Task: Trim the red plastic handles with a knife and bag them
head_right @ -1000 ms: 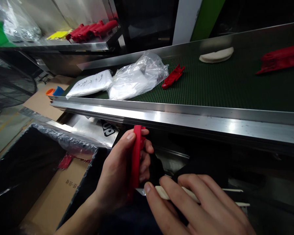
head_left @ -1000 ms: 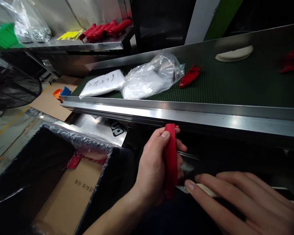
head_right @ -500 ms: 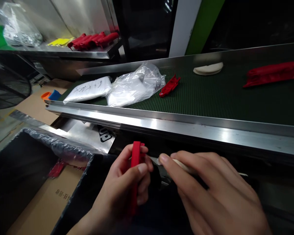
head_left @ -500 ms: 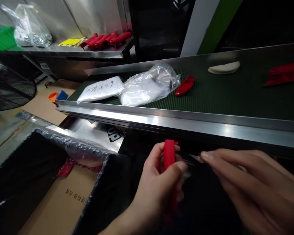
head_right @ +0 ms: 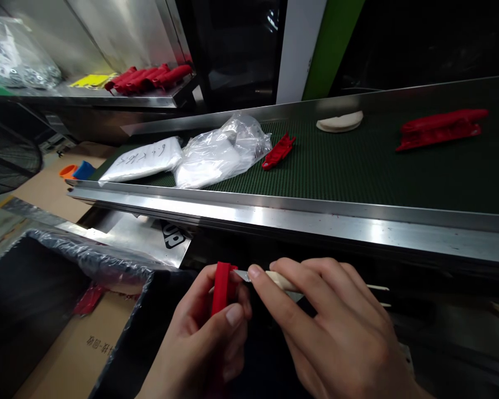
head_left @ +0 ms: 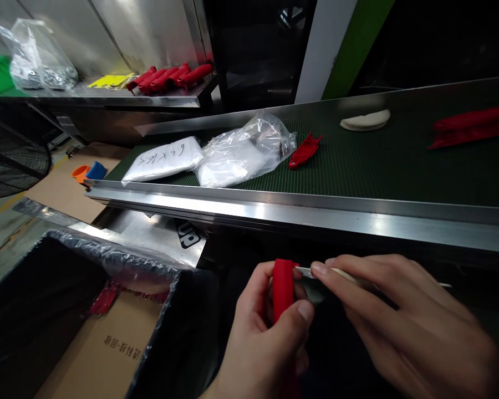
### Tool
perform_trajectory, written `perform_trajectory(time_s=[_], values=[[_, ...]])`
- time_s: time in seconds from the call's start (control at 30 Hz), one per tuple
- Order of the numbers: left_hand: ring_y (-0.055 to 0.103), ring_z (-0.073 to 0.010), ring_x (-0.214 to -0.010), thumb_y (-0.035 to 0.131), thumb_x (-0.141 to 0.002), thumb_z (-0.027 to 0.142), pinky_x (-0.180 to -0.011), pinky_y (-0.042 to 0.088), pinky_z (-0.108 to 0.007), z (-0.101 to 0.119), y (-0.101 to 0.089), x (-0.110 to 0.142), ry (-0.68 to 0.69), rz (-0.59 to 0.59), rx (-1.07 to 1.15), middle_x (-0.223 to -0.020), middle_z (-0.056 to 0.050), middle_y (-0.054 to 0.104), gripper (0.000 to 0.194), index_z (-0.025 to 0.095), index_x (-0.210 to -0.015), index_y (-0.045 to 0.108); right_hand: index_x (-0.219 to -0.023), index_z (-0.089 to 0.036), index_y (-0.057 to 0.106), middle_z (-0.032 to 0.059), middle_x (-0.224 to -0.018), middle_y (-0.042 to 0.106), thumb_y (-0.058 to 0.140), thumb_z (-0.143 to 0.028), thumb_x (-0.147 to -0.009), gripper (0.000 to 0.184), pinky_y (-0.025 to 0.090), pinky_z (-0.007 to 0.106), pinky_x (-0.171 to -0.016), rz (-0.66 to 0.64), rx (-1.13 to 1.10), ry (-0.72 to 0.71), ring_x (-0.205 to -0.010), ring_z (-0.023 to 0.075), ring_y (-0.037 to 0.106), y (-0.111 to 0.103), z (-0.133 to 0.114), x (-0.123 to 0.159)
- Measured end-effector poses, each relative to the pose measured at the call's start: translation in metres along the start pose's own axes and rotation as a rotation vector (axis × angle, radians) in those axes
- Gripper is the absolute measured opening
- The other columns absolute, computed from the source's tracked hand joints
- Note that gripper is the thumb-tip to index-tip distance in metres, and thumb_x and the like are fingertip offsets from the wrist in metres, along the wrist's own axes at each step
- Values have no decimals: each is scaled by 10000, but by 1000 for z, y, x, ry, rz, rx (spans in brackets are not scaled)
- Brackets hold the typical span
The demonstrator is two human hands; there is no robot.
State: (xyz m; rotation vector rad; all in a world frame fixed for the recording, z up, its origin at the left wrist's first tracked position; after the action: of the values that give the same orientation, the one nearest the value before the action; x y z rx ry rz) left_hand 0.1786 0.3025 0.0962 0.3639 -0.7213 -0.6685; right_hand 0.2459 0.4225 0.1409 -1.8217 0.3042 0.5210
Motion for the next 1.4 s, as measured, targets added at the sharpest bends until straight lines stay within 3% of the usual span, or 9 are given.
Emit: perform_trajectory(time_s=[0.17, 0.33, 0.5, 0.63, 0.83, 0.97, 1.1, 1.23, 1.4], values=[[406, -12, -474, 700, -834, 289, -419, 372, -110, -3, 1, 2, -35, -25, 40, -795, 21, 531, 292, 209, -1059, 532, -1347, -180, 583, 85, -1193, 621, 532, 2, -910, 476, 422, 393, -830, 5, 17, 6, -1031, 238, 564, -2, 2, 2], [420, -2, -447, 723, -834, 309, -390, 391, -85, -14, 3, 1, -24, -180, 174, -833, 11, 574, 307, 221, -1074, 551, -1332, -200, 587, 71, -1154, 633, 539, -64, -935, 422, 473, 362, -847, 48, -38, 112, -1040, 203, 585, -10, 16, 6], [419, -14, -380, 594, -895, 242, -340, 405, -110, -24, 4, -7, 48, -364, 377, -815, 1, 601, 213, 217, -1098, 534, -1363, -176, 561, 108, -1211, 591, 532, -1, -900, 496, 494, 339, -842, 29, -173, -1, -1113, 215, 568, -10, 4, 8], [406, -17, -382, 523, -924, 226, -341, 381, -98, -24, 7, -9, 69, -436, 418, -779, -2, 592, 194, 201, -1115, 536, -1350, -205, 577, 92, -1207, 607, 517, 16, -890, 514, 502, 330, -849, 22, -172, 42, -1104, 204, 582, -6, 1, 8], [398, -14, -369, 542, -913, 252, -334, 348, -93, -23, 9, -9, 50, -452, 435, -795, -9, 595, 177, 204, -1083, 539, -1301, -296, 616, 71, -1078, 669, 615, -272, -907, 394, 556, 338, -745, 89, -110, 116, -950, 224, 649, -2, -1, -2], [405, -17, -379, 536, -913, 248, -340, 346, -94, -26, 9, -9, 49, -451, 434, -791, -9, 592, 176, 205, -1083, 542, -1277, -281, 633, 78, -1067, 666, 644, -333, -896, 385, 560, 348, -748, 124, -95, 124, -922, 224, 652, -3, 1, -7], [407, -20, -399, 537, -905, 240, -363, 352, -95, -26, 11, -6, 94, -512, 449, -783, -25, 603, 219, 194, -1118, 561, -1297, -270, 618, 78, -1095, 659, 627, -256, -910, 388, 561, 349, -761, 143, -105, 137, -957, 225, 648, -6, 9, -2], [456, -44, -475, 581, -873, 264, -448, 395, -107, -25, 11, -2, 81, -540, 439, -751, -54, 620, 256, 163, -1109, 579, -1316, -205, 600, 93, -1157, 627, 563, -31, -901, 452, 537, 327, -825, 127, -153, 113, -1049, 202, 613, -9, 10, 5], [424, -44, -390, 400, -959, 298, -382, 371, -137, -23, 12, -2, 31, -610, 537, -804, -53, 599, 253, 193, -1150, 527, -1334, -264, 583, 79, -1191, 602, 529, -26, -908, 491, 516, 311, -825, 66, -235, 46, -1107, 204, 578, -8, 1, 8]])
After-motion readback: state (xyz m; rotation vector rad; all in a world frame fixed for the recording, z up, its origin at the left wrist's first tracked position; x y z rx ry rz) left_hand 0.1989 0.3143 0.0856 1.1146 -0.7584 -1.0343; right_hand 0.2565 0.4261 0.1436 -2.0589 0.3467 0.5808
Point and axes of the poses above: each hand's wrist, its own x-axis away from the middle knuckle, its own y-axis out of the palm, z = x × y, the point moved 6 cm from there along -x, towards the middle knuckle
